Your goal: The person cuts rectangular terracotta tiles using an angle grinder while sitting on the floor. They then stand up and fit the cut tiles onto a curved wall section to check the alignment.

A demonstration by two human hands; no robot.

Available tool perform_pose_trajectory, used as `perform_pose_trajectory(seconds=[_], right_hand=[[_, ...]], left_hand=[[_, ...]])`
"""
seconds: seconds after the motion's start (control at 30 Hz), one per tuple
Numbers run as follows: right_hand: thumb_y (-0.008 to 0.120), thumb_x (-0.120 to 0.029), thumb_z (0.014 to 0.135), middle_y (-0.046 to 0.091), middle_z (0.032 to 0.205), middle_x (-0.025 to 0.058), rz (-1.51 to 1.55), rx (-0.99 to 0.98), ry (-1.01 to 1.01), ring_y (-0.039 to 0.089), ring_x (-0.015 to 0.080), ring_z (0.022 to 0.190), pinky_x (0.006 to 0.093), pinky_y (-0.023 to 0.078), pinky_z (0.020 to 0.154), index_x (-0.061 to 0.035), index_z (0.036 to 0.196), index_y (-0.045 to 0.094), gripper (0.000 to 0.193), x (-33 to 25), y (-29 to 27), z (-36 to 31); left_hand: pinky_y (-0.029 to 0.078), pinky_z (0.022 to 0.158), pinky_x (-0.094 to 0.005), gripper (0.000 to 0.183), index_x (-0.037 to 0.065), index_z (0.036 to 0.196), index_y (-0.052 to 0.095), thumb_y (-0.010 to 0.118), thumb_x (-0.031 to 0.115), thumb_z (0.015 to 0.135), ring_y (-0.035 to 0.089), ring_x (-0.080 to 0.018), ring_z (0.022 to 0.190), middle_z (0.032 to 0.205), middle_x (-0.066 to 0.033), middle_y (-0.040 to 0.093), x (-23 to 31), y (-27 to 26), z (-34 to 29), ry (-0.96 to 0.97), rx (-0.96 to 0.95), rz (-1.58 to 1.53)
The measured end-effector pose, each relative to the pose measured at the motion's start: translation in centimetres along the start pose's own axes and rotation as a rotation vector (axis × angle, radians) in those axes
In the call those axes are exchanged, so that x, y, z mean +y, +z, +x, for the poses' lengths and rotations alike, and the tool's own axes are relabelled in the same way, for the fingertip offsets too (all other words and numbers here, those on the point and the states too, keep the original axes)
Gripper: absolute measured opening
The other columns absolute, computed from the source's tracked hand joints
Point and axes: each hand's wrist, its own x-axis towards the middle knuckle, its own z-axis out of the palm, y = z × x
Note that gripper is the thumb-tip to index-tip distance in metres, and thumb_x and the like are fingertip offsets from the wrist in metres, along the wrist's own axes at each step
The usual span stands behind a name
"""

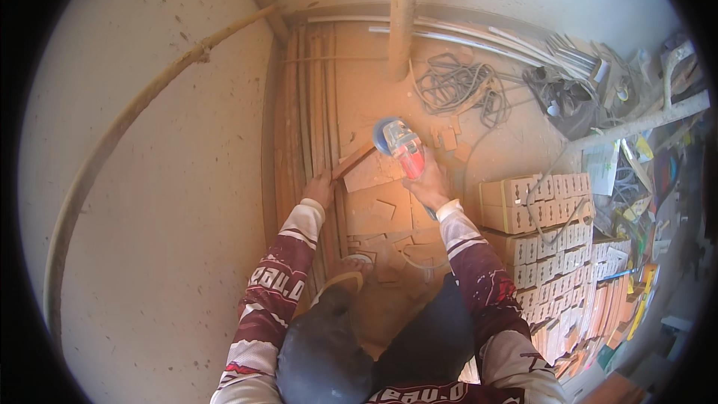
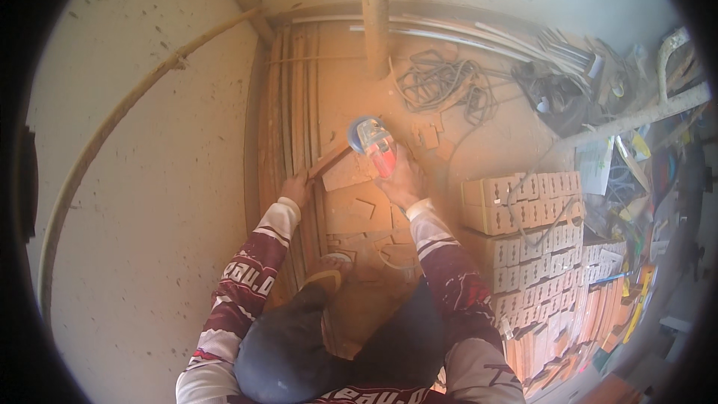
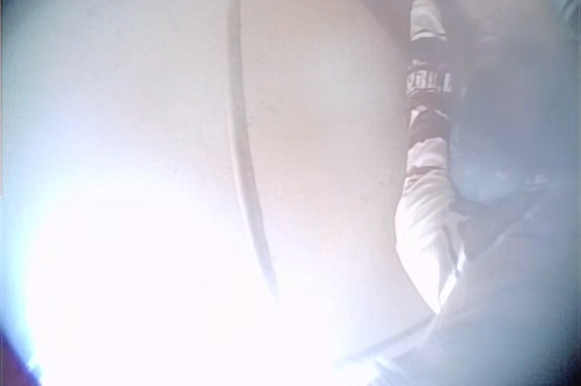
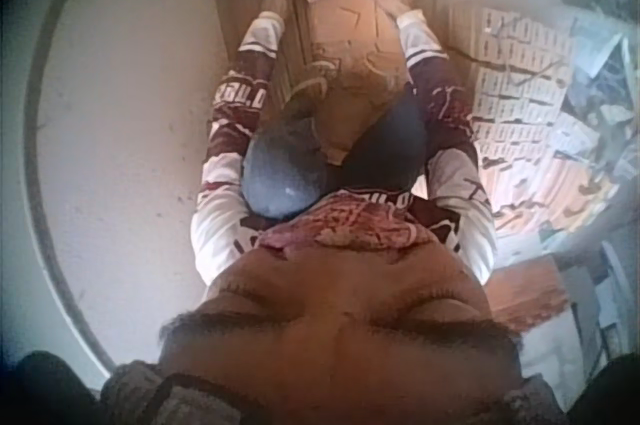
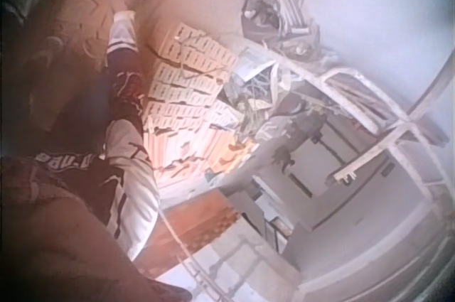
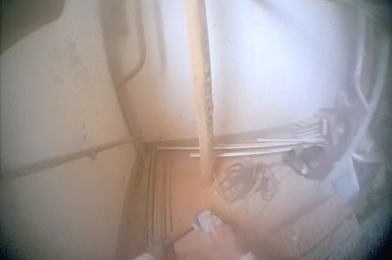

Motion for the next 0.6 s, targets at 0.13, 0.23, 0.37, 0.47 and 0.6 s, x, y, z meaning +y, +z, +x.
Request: perform_pose_trajectory(seconds=[0.13, 0.23, 0.37, 0.47, 0.6], right_hand=[[0.073, -0.024, 0.070, 0.056, 0.130, 0.0164, -0.050, -0.023, 0.005, 0.056, 0.0362, 0.115, 0.0463, 0.046, 0.094, -0.0108, 0.140, 0.037, 0.080, -0.8, -0.1, -0.5], [0.073, -0.025, 0.071, 0.055, 0.132, 0.0154, -0.112, -0.032, 0.018, 0.055, 0.0352, 0.117, 0.0470, 0.046, 0.094, -0.0122, 0.140, 0.037, 0.080, -0.5, -0.1, -0.6], [0.073, -0.026, 0.072, 0.054, 0.133, 0.0144, -0.119, -0.032, 0.001, 0.055, 0.0345, 0.117, 0.0471, 0.046, 0.094, -0.0118, 0.140, 0.036, 0.079, -1.2, -0.3, -0.8], [0.072, -0.025, 0.072, 0.054, 0.133, 0.0137, -0.114, 0.014, -0.088, 0.055, 0.0341, 0.117, 0.0470, 0.046, 0.093, -0.0113, 0.141, 0.036, 0.079, -0.9, 0.3, -0.3], [0.073, -0.025, 0.073, 0.055, 0.130, 0.0159, -0.152, -0.024, -0.069, 0.055, 0.0355, 0.116, 0.0481, 0.047, 0.092, -0.0106, 0.141, 0.035, 0.079, -1.4, 0.1, 0.0]], left_hand=[[0.048, 0.072, -0.0552, 0.021, 0.002, 0.100, 0.052, 0.060, 0.019, 0.089, 0.060, -0.0486, 0.084, 0.089, -0.0271, 0.064, -1.0, 0.4, -0.7, 0.016, 0.021, -0.016], [0.048, 0.073, -0.0550, 0.022, 0.003, 0.100, 0.053, 0.060, 0.021, 0.090, 0.060, -0.0481, 0.086, 0.092, -0.0272, 0.064, -0.1, 0.3, -0.6, -0.032, -0.013, 0.007], [0.048, 0.077, -0.0543, 0.024, 0.003, 0.103, 0.054, 0.059, 0.024, 0.091, 0.060, -0.0468, 0.091, 0.098, -0.0269, 0.063, 0.9, -0.6, -0.4, -0.057, -0.049, 0.040], [0.048, 0.075, -0.0540, 0.027, 0.003, 0.103, 0.055, 0.060, 0.025, 0.090, 0.061, -0.0466, 0.091, 0.099, -0.0274, 0.064, 0.8, -0.8, -0.7, -0.063, 0.005, 0.019], [0.048, 0.076, -0.0542, 0.030, 0.001, 0.103, 0.055, 0.060, 0.028, 0.090, 0.061, -0.0470, 0.089, 0.095, -0.0274, 0.064, 1.0, -0.8, -1.0, -0.149, -0.026, 0.041]])
